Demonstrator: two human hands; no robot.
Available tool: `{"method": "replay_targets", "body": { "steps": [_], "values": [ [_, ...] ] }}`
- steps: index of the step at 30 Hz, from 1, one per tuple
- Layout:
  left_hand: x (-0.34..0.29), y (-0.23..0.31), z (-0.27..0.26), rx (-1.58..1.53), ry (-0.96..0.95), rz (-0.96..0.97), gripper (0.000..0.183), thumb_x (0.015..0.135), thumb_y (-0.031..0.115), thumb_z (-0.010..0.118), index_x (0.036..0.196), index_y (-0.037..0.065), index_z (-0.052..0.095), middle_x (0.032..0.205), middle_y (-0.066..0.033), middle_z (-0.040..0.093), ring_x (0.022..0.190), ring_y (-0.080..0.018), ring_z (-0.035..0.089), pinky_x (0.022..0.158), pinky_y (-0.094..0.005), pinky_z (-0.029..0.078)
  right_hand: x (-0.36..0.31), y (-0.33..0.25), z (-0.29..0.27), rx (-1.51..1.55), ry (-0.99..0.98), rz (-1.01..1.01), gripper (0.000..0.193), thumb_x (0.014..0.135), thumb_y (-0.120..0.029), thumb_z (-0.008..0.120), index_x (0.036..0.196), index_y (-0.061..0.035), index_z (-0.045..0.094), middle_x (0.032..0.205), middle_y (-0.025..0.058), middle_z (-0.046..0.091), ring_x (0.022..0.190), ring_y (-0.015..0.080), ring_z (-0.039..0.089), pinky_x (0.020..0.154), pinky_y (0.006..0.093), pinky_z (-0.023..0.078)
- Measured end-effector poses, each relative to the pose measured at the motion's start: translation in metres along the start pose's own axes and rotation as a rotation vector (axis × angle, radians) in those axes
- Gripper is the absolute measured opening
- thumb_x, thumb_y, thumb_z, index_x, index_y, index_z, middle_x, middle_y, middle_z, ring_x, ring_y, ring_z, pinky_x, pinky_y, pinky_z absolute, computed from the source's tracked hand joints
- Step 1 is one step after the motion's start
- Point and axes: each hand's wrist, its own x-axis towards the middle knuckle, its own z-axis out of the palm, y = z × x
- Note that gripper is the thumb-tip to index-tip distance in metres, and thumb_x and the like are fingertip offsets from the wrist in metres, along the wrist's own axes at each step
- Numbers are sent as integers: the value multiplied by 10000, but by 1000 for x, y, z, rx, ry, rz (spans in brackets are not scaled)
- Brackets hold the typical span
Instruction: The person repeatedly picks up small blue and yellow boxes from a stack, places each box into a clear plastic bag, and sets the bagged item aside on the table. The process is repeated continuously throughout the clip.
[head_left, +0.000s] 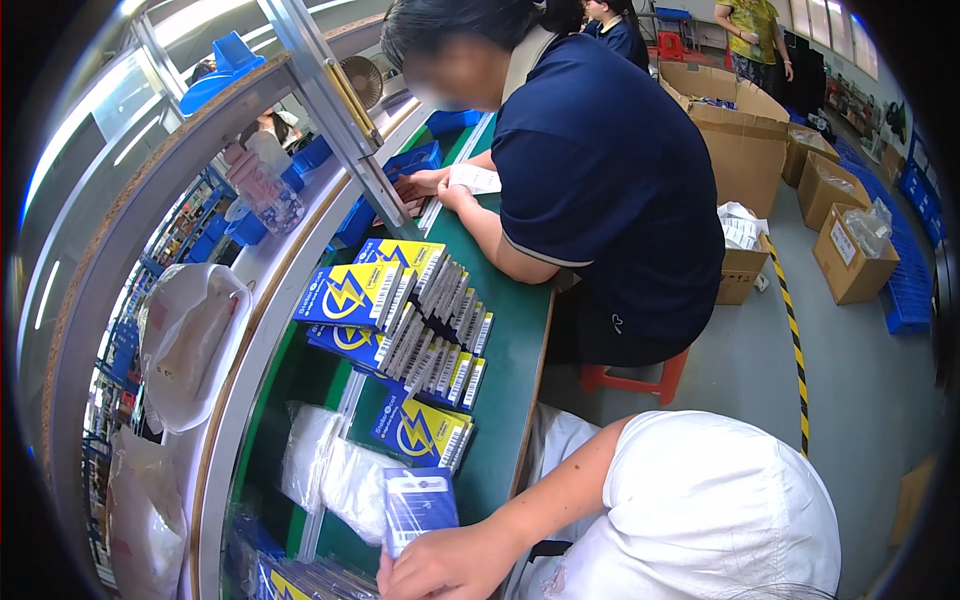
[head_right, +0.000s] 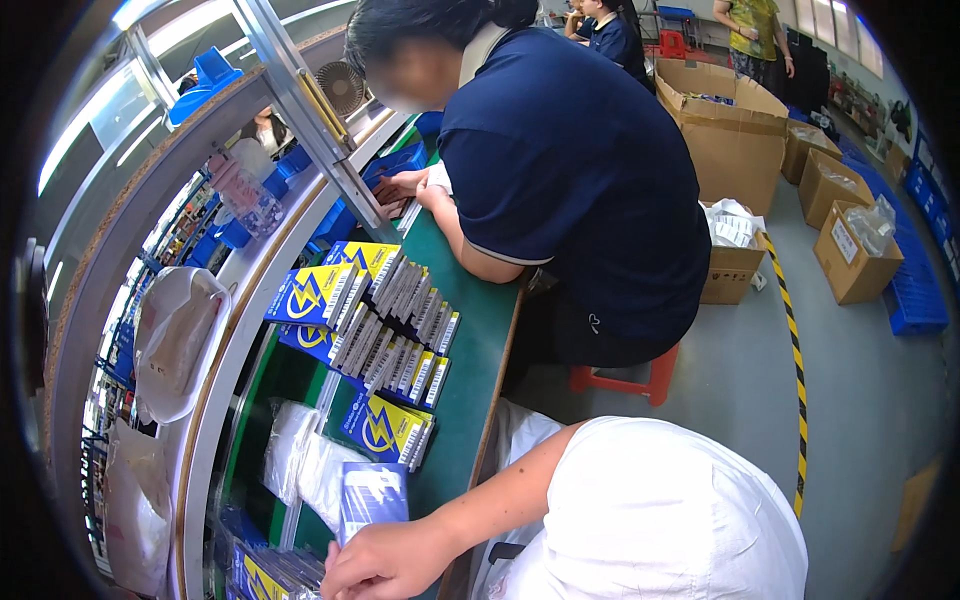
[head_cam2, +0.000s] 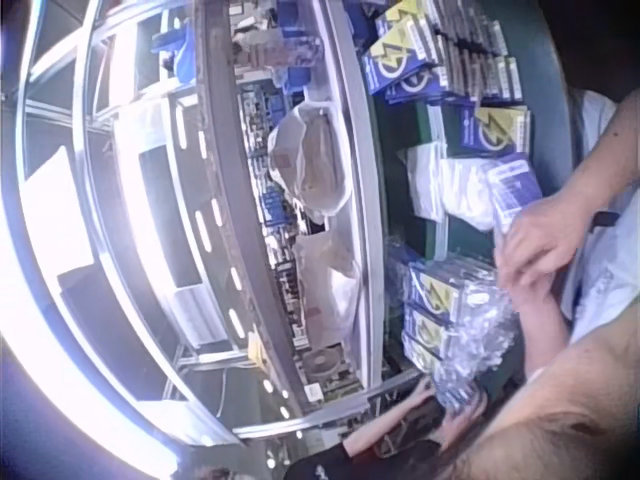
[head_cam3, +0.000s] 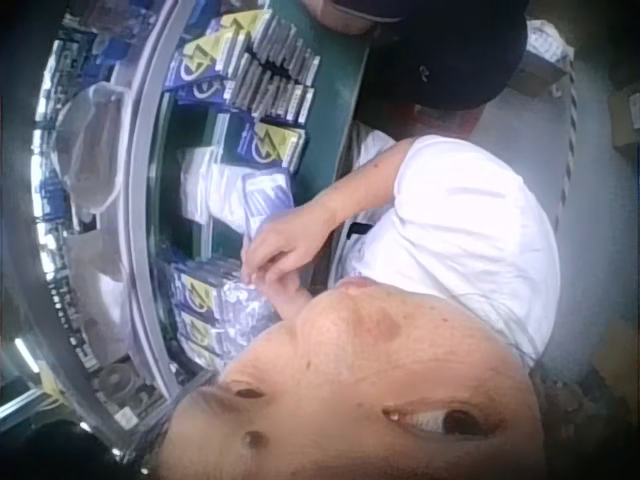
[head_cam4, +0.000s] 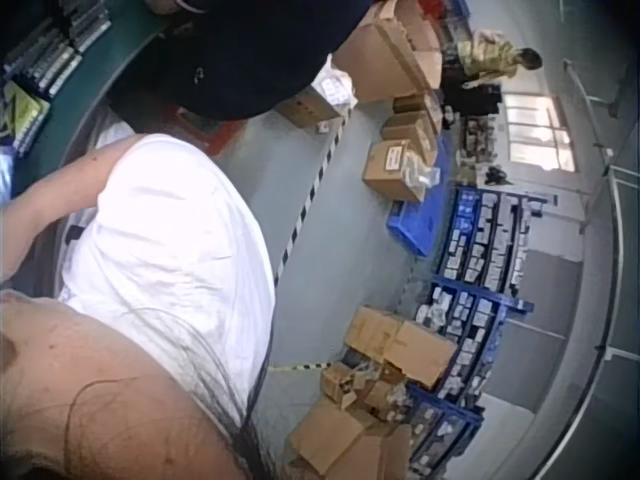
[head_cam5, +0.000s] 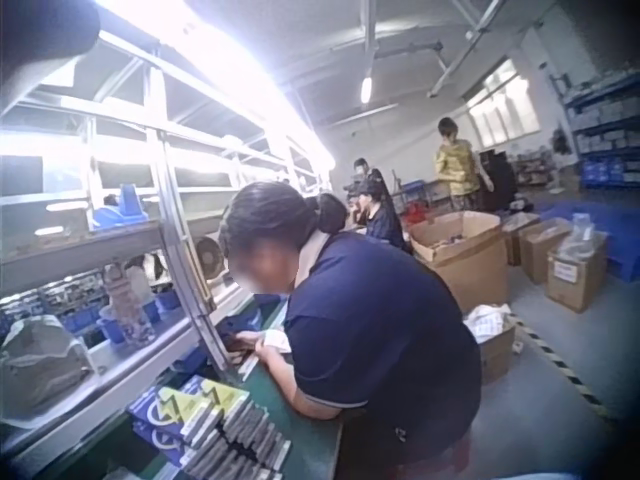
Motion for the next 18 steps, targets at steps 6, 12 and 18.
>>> {"method": "replay_targets", "body": {
  "steps": [6,12,18],
  "values": [
    [-16,17,-3,207,250,519,422,839,119,519,1209,-83,500,1108,-187,578,991,-254,577,844,-348,475,1,-2,-27,-21,274,259,349,867,-158,627,1172,-13,540,801,81,592,714,168,577,664,289,471],
    [-13,55,-7,738,315,875,568,636,-134,422,1183,-64,557,1228,-214,568,1146,-306,556,1010,-379,386,-24,12,-44,-147,371,541,241,900,-113,595,1112,1,596,921,80,645,834,141,620,735,275,497],
    [-29,75,-24,1071,218,1029,549,637,-147,476,1175,-75,557,1235,-267,541,1166,-396,534,981,-395,421,-28,11,-43,-21,432,706,216,909,-90,555,1098,5,596,856,52,636,749,106,605,668,227,484]
  ]
}}
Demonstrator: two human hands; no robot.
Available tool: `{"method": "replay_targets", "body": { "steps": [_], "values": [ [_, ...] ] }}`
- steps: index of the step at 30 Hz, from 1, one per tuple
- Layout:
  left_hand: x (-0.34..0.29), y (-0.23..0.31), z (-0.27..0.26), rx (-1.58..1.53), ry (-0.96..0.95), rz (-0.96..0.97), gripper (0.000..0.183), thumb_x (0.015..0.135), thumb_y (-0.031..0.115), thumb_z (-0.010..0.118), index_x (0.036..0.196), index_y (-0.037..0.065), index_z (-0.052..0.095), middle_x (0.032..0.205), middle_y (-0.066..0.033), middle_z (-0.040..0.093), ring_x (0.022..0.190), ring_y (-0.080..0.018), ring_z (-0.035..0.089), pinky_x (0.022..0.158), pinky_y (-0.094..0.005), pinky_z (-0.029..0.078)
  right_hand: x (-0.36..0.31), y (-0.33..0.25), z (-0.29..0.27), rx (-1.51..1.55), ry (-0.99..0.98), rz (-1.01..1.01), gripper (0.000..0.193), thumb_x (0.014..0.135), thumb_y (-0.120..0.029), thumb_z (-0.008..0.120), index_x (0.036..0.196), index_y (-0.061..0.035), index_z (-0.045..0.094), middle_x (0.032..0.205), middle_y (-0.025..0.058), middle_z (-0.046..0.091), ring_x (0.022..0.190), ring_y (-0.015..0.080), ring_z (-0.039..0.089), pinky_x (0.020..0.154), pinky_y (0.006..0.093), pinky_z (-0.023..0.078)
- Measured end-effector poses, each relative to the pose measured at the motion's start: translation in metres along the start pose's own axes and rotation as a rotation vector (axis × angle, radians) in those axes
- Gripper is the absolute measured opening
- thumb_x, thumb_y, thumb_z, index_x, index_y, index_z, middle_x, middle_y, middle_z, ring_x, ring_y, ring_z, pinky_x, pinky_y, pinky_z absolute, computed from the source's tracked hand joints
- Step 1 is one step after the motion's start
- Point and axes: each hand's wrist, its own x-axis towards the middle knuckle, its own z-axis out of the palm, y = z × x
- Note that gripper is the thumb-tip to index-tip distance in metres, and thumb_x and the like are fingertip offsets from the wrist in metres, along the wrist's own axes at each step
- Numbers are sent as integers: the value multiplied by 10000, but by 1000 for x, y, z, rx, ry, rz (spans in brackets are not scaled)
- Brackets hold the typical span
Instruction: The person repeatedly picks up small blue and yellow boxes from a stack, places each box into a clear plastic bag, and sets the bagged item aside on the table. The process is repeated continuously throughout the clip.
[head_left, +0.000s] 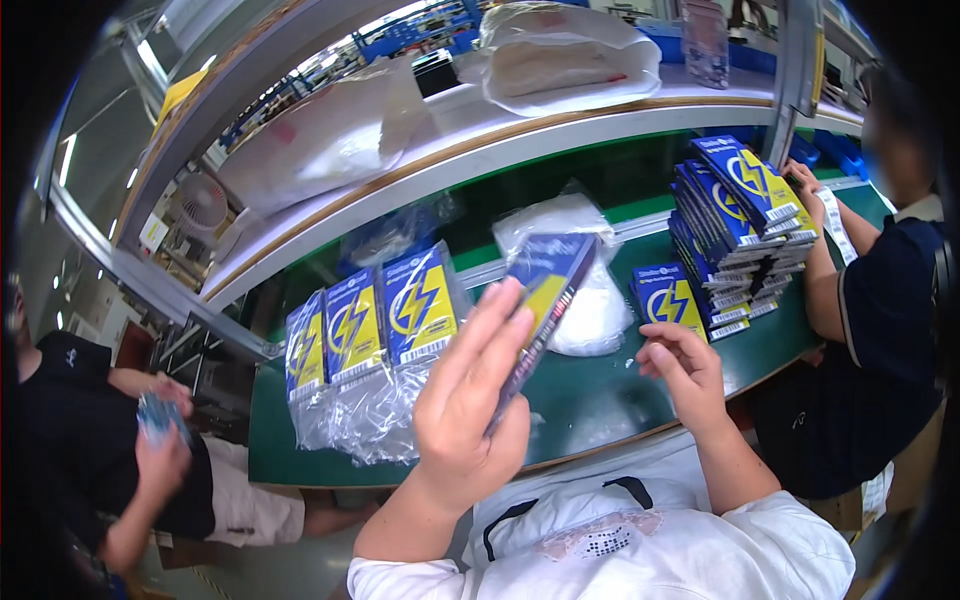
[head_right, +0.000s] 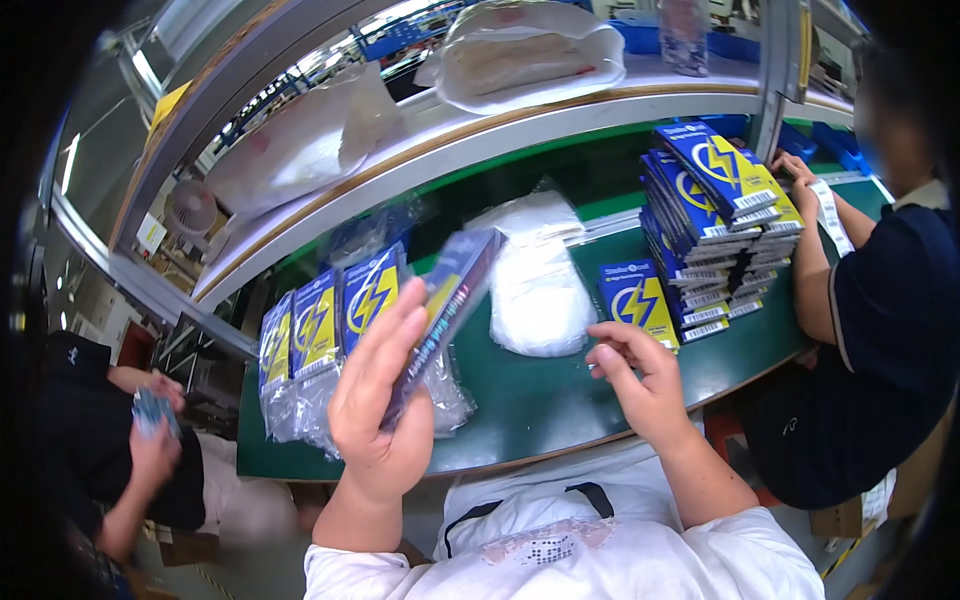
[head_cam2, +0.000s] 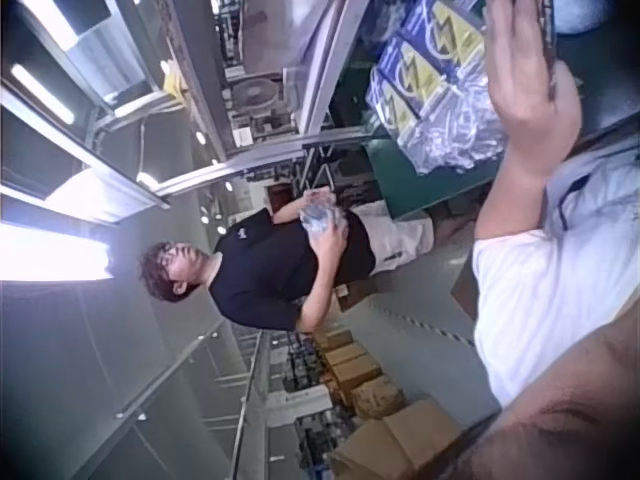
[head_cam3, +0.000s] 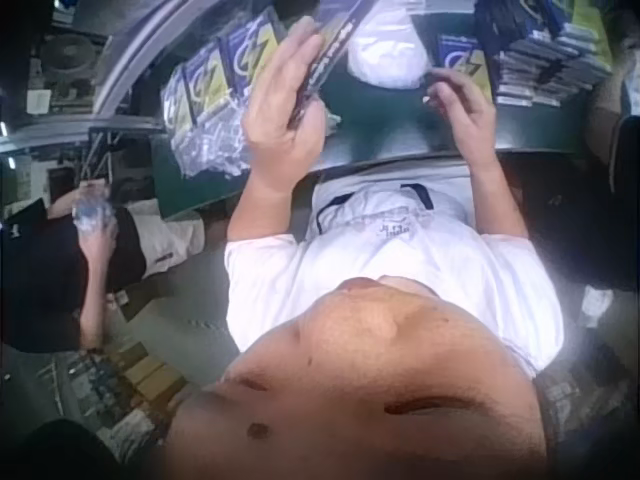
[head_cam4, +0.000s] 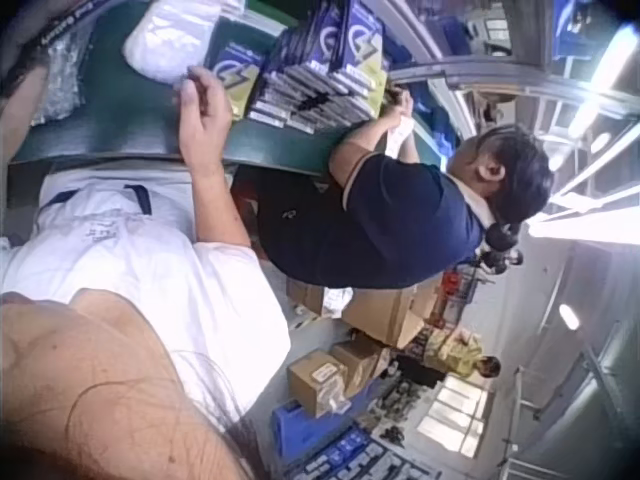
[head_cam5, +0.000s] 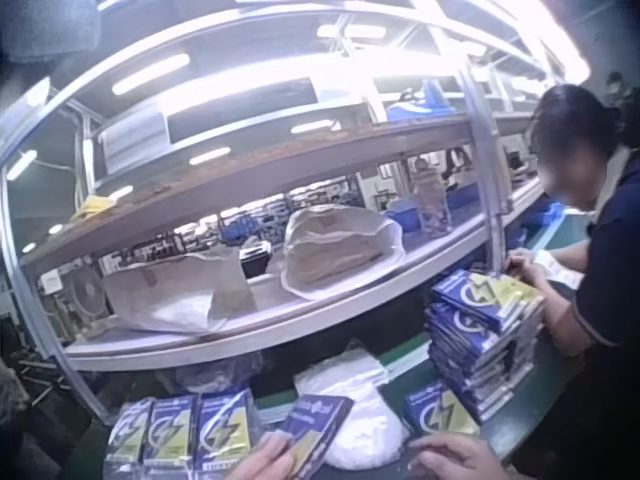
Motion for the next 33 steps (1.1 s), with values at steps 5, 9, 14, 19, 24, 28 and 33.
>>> {"method": "replay_targets", "body": {
  "steps": [5,9,14,19,24,28,33],
  "values": [
    [-2,-39,2,358,124,-164,477,753,-57,509,1230,-36,526,1271,-215,507,1194,-356,484,1007,-424,365,1,2,-1,-31,11,5,210,910,-101,552,1092,-8,600,854,46,636,723,95,594,632,208,458],
    [-17,-57,14,639,-140,-385,420,835,102,574,1232,-19,515,1267,-211,469,1207,-362,429,1022,-443,326,2,4,-6,-45,12,14,203,904,-92,552,1079,-3,605,849,46,633,715,95,592,616,209,448],
    [-16,-69,12,784,-157,-383,431,859,210,592,1216,-23,528,1273,-230,467,1244,-397,389,1033,-472,303,12,2,-8,-91,34,-47,187,891,-80,556,1044,9,615,856,65,613,709,100,583,623,218,454],
    [-7,-49,25,684,-69,-312,474,842,182,617,1234,-53,490,1307,-256,426,1268,-424,349,1046,-503,280,44,5,-24,-751,172,-413,295,830,-109,625,1095,19,593,1001,157,601,917,299,574,801,353,457],
    [-27,-18,66,196,-248,-61,347,788,68,635,1128,11,595,1222,-152,529,1188,-345,455,1014,-442,326,35,34,-22,-1270,-46,-295,547,728,-237,714,1133,82,529,1253,247,494,1218,370,434,1001,490,340],
    [-46,-58,109,298,-425,-103,306,766,18,625,1068,65,644,1165,-109,577,1129,-305,506,966,-411,361,25,32,-16,-1205,9,-268,581,715,-249,734,1152,72,525,1261,274,470,1183,386,437,949,477,360],
    [-48,-94,129,307,-438,-88,259,755,10,622,1004,65,671,1017,-78,604,975,-260,551,866,-392,395,37,37,-9,-1275,141,-69,636,711,-335,738,1160,67,534,1236,346,438,1118,414,454,926,454,370]
  ]
}}
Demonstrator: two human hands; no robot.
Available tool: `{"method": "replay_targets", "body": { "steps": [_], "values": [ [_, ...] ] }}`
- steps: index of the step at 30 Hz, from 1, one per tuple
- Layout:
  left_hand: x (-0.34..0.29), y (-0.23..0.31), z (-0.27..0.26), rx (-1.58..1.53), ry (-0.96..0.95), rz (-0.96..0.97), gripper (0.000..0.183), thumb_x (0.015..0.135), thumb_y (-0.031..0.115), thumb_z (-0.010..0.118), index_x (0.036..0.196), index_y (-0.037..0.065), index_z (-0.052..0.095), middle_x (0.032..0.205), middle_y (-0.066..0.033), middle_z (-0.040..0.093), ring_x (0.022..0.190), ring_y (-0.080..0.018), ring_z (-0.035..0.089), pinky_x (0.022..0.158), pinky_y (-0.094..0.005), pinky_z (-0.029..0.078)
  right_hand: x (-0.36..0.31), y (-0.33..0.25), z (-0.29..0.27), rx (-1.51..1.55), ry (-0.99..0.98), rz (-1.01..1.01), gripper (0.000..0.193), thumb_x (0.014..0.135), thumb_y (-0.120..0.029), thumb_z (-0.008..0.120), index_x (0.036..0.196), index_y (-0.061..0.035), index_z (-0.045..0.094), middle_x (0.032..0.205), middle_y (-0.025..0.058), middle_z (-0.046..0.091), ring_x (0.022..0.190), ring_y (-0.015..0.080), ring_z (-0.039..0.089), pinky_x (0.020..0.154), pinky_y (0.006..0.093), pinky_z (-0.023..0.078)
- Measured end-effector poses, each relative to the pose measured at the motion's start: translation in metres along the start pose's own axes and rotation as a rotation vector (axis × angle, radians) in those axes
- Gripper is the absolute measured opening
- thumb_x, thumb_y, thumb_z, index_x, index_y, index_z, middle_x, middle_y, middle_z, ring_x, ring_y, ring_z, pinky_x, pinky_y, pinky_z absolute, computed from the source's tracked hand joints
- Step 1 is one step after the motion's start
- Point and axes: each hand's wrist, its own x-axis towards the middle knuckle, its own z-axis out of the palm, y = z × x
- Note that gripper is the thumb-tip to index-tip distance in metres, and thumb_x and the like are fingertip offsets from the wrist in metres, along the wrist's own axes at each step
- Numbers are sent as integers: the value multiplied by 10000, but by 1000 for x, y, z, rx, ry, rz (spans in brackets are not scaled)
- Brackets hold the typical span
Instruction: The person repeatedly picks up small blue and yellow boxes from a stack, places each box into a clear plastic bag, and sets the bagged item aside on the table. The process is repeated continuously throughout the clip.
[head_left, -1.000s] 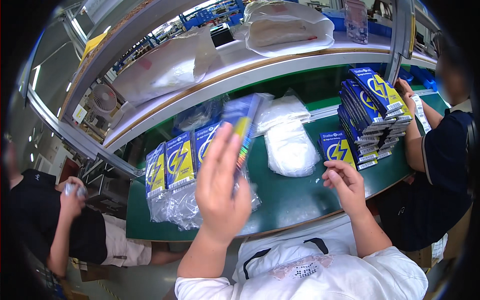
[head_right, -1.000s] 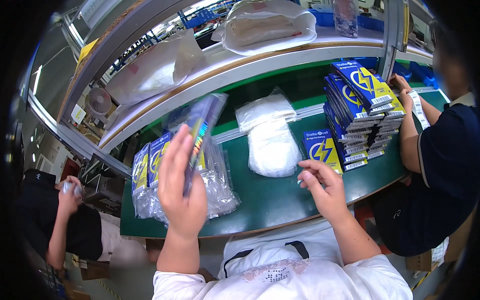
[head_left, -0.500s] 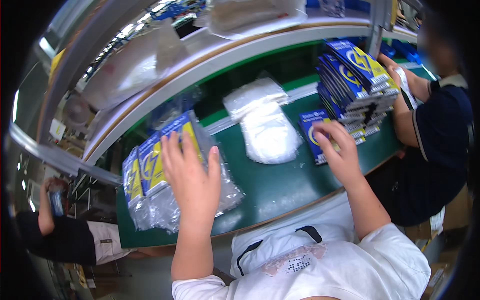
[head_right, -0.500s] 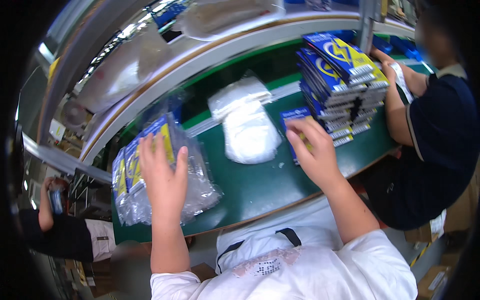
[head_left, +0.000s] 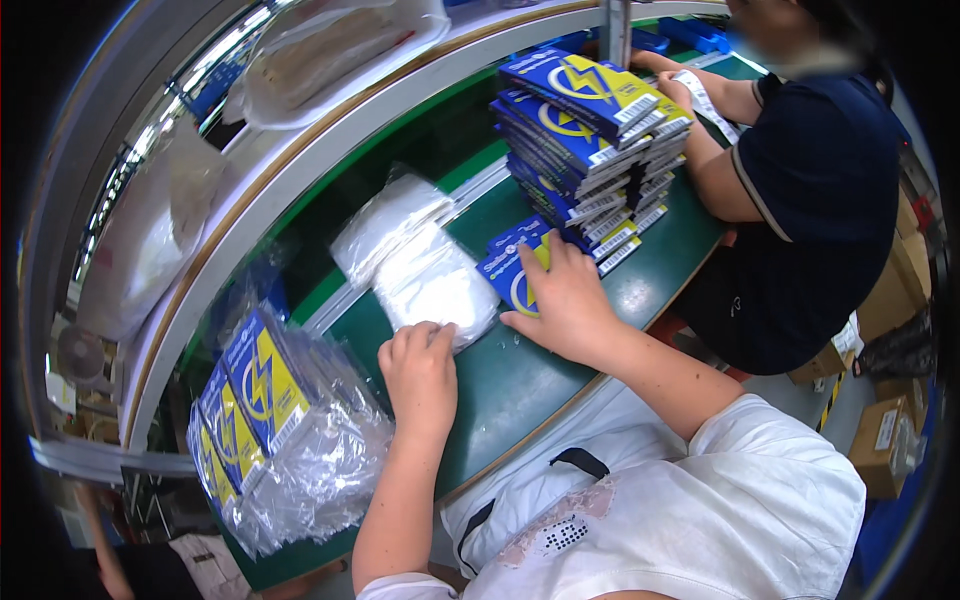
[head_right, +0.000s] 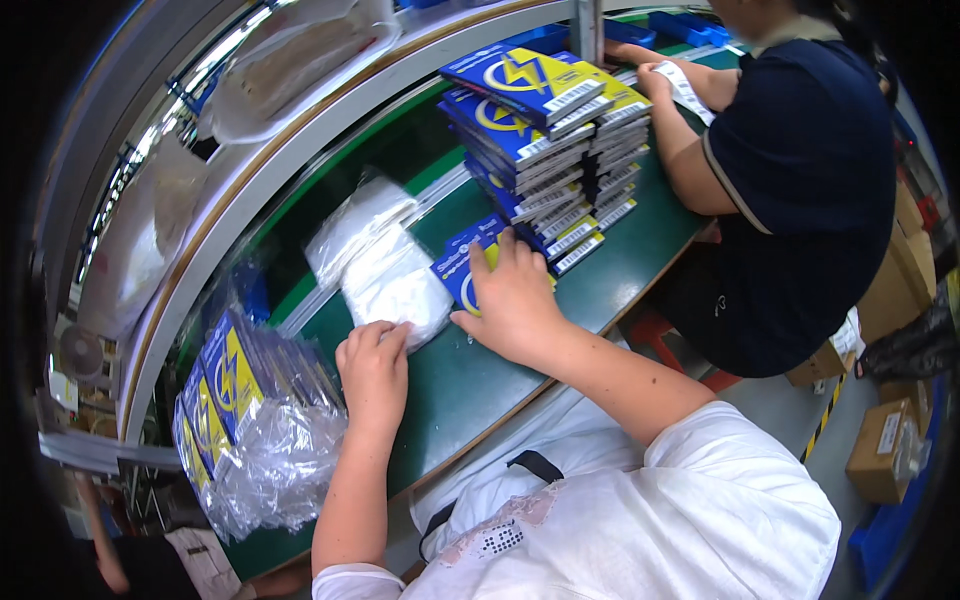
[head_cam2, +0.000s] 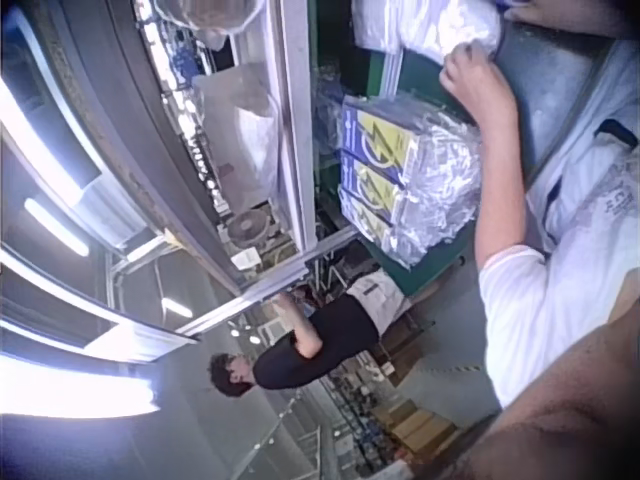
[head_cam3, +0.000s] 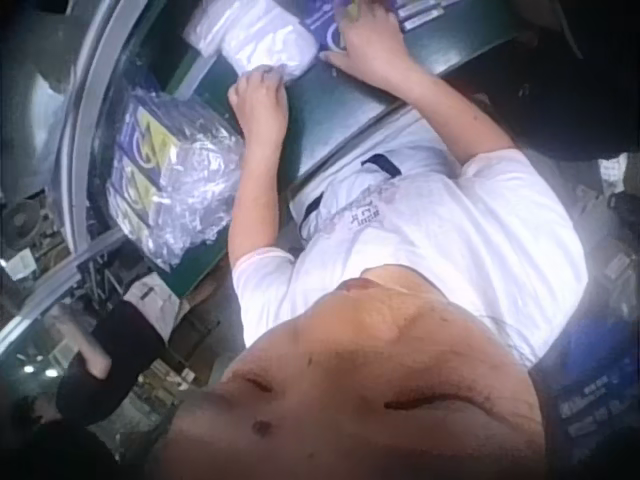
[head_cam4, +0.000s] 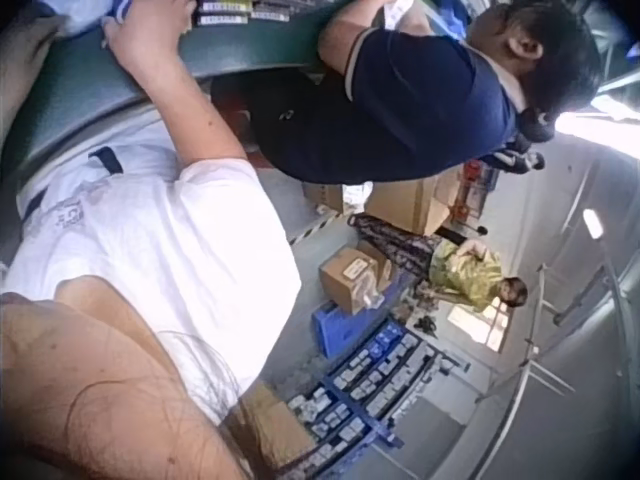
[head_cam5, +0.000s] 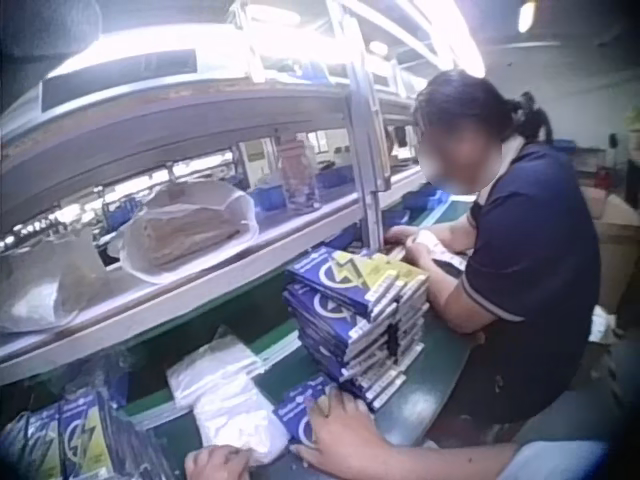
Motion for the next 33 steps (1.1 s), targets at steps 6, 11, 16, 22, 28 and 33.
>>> {"method": "replay_targets", "body": {
  "steps": [6,11,16,22,28,33],
  "values": [
    [3,-1,-4,-122,18,-83,288,760,-28,604,1041,18,643,916,-117,550,895,-294,543,808,-394,432,12,0,-14,45,-99,51,656,659,-282,748,1198,26,535,1065,211,510,1021,356,488,914,432,394],
    [3,4,-3,-239,171,-125,198,841,-35,568,1032,-23,617,914,-135,513,853,-290,538,774,-373,445,-4,-6,-24,493,164,-15,634,707,-269,754,1235,-2,523,1096,159,523,1062,303,520,922,366,422],
    [8,4,-11,-398,203,-248,149,843,-30,573,984,-52,617,907,-142,510,836,-278,540,740,-352,452,-1,-10,-22,1674,-513,522,529,945,-355,519,1323,1,420,1037,78,604,942,123,581,852,261,472],
    [-1,-5,4,-277,224,-251,368,796,21,643,1145,-23,538,1167,-193,488,1100,-369,484,952,-425,388,-6,-10,-14,1882,-772,504,479,894,-142,580,1302,53,420,1131,128,611,982,154,619,841,267,499],
    [-37,-23,28,-144,-19,-672,820,922,375,514,1390,-155,100,1460,-364,77,1383,-467,71,1136,-484,80,-11,-12,1,1782,-642,561,490,870,-86,575,1309,63,416,1184,130,582,1045,175,586,915,289,455],
    [-37,-22,24,-318,85,-698,810,955,458,397,1404,-139,82,1475,-341,72,1398,-436,47,1146,-451,76,-15,-13,-3,1780,-582,552,461,881,-73,555,1300,68,424,1166,130,589,1039,174,584,912,299,459]
  ]
}}
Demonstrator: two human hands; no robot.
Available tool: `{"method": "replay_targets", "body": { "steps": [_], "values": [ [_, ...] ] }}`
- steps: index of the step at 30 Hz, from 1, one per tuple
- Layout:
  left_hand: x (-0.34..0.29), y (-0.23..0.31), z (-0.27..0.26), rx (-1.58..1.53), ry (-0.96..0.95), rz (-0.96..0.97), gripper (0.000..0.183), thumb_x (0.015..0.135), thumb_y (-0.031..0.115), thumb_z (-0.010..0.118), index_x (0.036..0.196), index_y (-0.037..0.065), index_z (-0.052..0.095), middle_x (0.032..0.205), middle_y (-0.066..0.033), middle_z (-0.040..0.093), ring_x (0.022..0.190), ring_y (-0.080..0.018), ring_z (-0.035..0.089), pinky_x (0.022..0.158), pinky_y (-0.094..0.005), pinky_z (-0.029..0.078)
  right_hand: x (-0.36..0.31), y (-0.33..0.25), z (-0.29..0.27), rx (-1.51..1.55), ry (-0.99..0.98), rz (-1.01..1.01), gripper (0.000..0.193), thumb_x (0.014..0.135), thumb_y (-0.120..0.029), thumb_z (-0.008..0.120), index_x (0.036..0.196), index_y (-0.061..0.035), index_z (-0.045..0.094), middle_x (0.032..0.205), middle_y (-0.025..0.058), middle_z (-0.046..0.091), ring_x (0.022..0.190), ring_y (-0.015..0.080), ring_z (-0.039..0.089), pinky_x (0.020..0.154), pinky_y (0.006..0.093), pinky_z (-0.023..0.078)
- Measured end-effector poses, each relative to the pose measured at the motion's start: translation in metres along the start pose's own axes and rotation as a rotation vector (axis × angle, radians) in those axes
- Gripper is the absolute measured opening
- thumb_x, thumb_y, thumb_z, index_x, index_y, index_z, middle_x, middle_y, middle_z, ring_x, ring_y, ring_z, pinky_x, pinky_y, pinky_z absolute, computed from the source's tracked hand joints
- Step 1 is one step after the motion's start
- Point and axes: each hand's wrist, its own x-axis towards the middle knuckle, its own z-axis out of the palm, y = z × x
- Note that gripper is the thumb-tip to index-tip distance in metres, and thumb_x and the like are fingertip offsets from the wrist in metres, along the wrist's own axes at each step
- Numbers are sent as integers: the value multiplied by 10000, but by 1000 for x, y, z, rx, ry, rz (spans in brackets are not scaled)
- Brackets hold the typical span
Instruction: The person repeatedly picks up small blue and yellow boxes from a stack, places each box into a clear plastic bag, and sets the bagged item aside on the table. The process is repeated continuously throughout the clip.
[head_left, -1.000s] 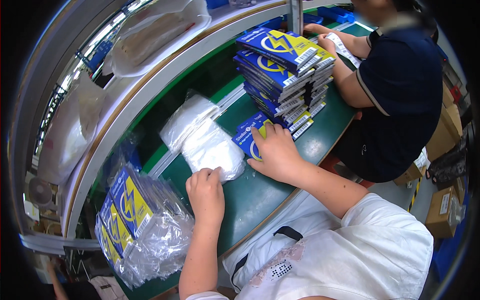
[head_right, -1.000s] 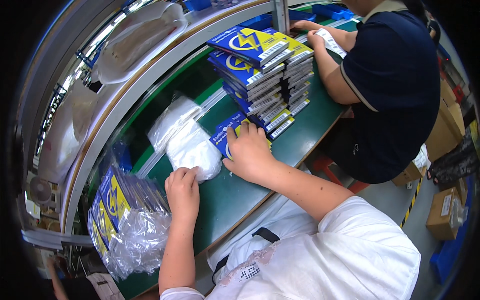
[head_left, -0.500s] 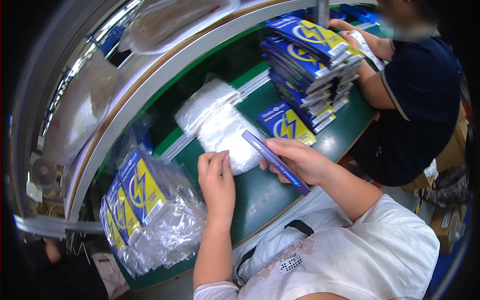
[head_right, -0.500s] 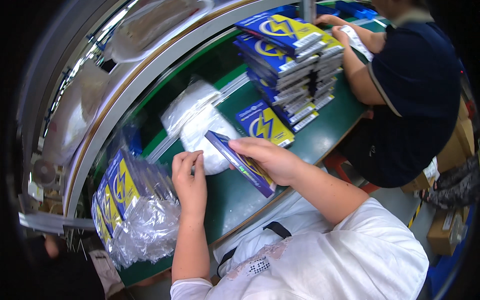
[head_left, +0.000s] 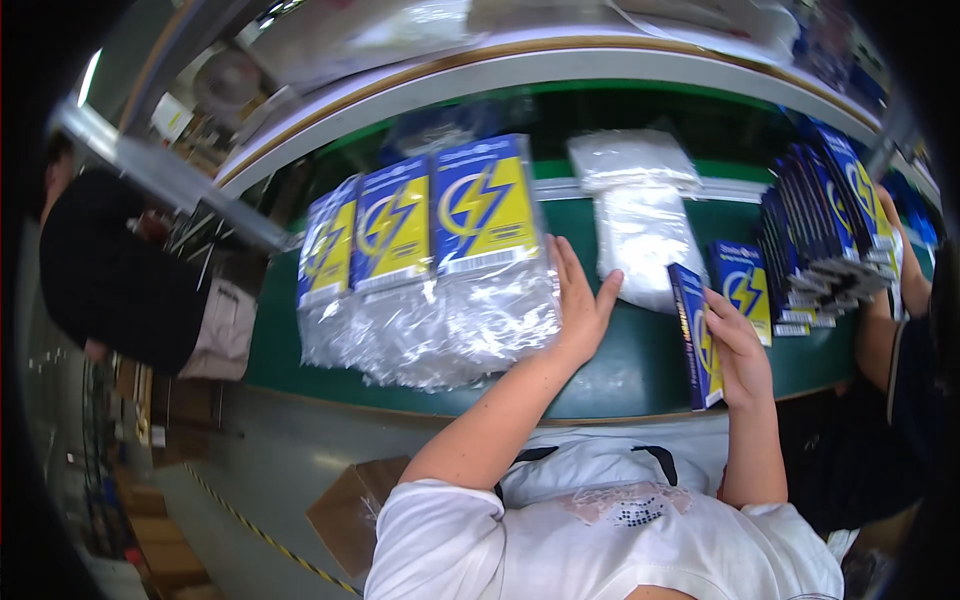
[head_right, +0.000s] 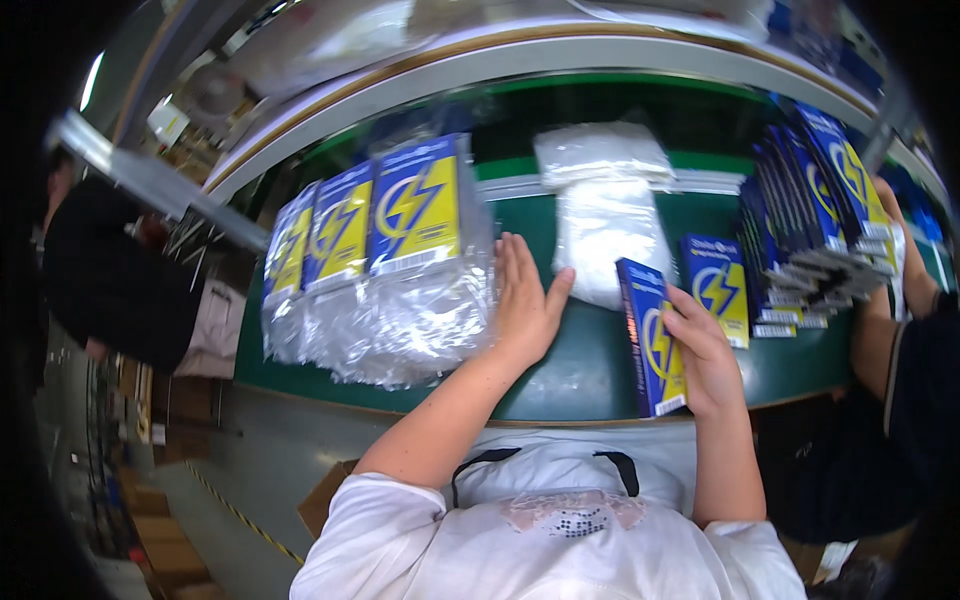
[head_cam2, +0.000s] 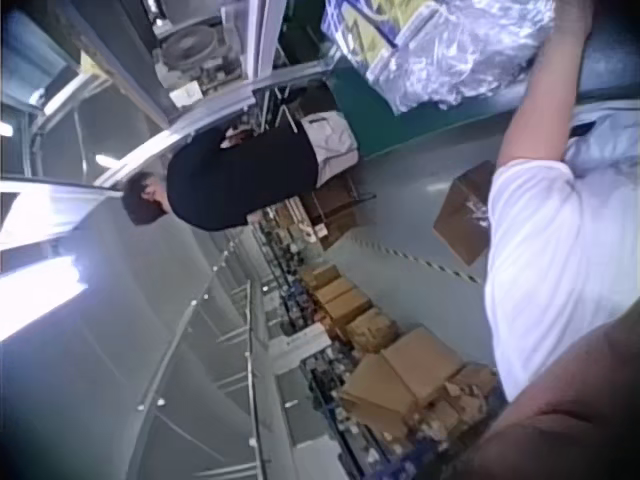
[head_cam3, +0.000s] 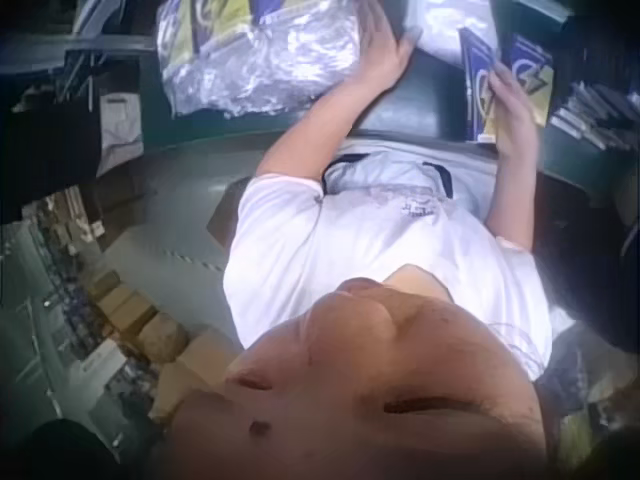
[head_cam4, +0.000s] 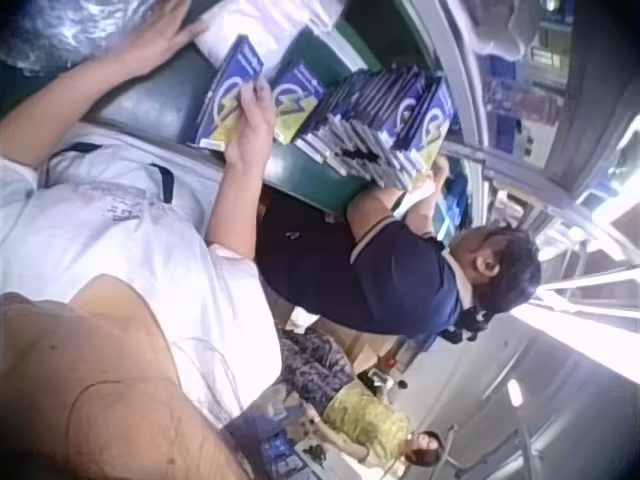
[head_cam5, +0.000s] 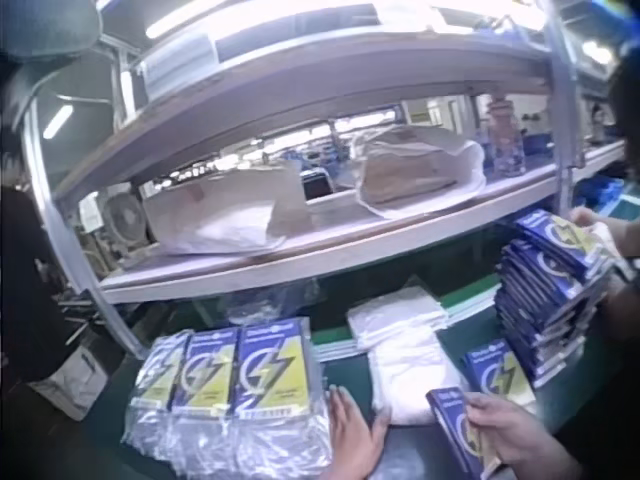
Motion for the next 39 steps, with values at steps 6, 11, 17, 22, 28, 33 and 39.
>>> {"method": "replay_targets", "body": {
  "steps": [6,11,17,22,28,33,39],
  "values": [
    [-2,-10,-20,107,-71,-35,839,954,511,354,1397,-153,93,1470,-344,87,1398,-420,86,1146,-428,95,-4,1,3,0,12,-11,456,882,-54,540,1300,74,415,1159,138,593,1019,167,603,892,287,486],
    [2,-25,-20,91,-22,-34,831,954,504,364,1399,-146,99,1470,-341,98,1396,-417,100,1146,-419,108,-8,-1,7,-31,36,-30,442,894,-61,533,1300,66,412,1135,129,597,979,159,619,863,272,502],
    [10,-52,-30,130,48,-31,823,952,505,370,1407,-129,110,1472,-328,121,1396,-406,122,1144,-413,133,-4,-1,-6,-12,-4,-32,469,874,-59,548,1301,66,400,1129,146,605,974,170,626,852,286,514],
    [6,-80,-66,141,43,-32,807,955,498,368,1410,-121,122,1472,-313,152,1394,-393,146,1142,-402,143,-10,-2,7,-34,29,-32,471,872,-60,555,1298,67,398,1121,152,608,964,173,633,846,289,519],
    [3,-103,-99,199,21,-92,794,957,515,334,1430,-86,121,1491,-276,150,1406,-357,138,1146,-383,123,-7,2,7,-37,24,7,471,872,-58,557,1295,78,401,1116,168,613,957,177,642,819,278,529],
    [4,-119,-116,192,-11,-106,823,946,515,376,1423,-100,111,1490,-288,131,1402,-381,126,1145,-400,130,-4,7,4,-43,42,22,473,874,-65,570,1296,71,407,1101,172,622,947,184,648,818,284,531],
    [2,-127,-126,203,-20,-98,793,952,508,366,1437,-71,125,1497,-266,146,1410,-345,135,1144,-378,128,-2,11,2,-29,37,53,493,879,-75,574,1308,72,381,1098,172,621,923,175,655,789,273,539]
  ]
}}
